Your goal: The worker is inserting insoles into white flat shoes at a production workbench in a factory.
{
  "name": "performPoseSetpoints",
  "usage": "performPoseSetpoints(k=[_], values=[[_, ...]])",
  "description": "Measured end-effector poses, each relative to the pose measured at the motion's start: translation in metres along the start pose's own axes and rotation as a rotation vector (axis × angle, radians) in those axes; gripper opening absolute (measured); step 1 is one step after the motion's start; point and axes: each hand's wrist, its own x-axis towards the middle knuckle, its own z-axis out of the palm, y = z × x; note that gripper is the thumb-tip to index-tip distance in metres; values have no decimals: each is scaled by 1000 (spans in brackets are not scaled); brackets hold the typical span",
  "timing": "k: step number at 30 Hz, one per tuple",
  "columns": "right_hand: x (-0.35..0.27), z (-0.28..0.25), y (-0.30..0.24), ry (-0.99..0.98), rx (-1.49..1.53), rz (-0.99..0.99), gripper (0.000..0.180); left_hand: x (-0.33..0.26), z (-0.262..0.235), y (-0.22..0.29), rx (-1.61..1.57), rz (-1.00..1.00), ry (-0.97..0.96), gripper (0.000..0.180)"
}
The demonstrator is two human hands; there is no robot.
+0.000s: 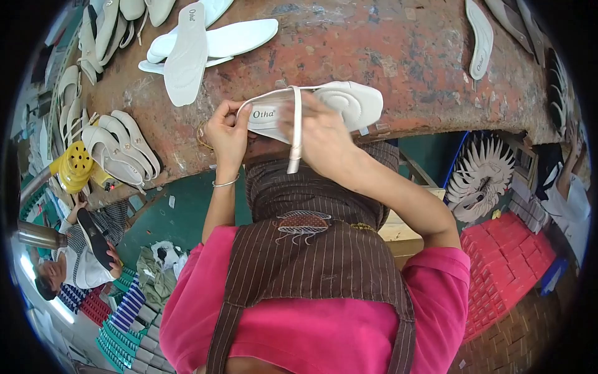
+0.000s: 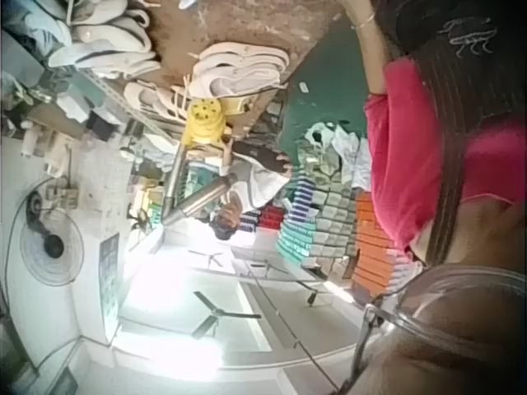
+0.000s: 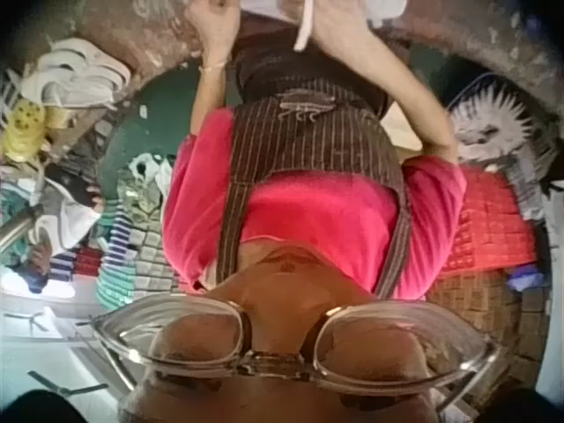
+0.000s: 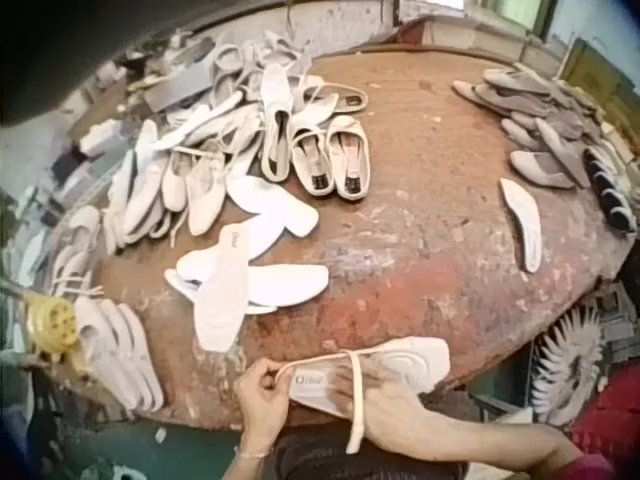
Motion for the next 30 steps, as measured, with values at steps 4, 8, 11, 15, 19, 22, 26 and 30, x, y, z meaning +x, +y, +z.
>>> performPoseSetpoints(k=[4,8,11,15,19,22,26,30], values=[[3,-23,-13,-85,-225,168,21,-4,4,12,-52,-46,15,11],[10,-43,8,293,-290,363,16,-27,14,20,-65,-97,-28,12],[31,-51,50,555,-465,458,16,-50,32,44,194,149,-162,19],[39,-82,26,289,366,739,26,-69,47,68,423,343,-183,22],[-14,-60,-25,194,-162,367,24,-81,60,70,329,696,-210,43],[-32,-29,-20,166,-229,460,21,-87,72,65,378,671,-387,56],[30,-29,25,30,-392,483,36,-87,78,52,431,646,-440,56],[33,-29,31,61,-315,440,44,-85,75,57,512,628,-480,47]])
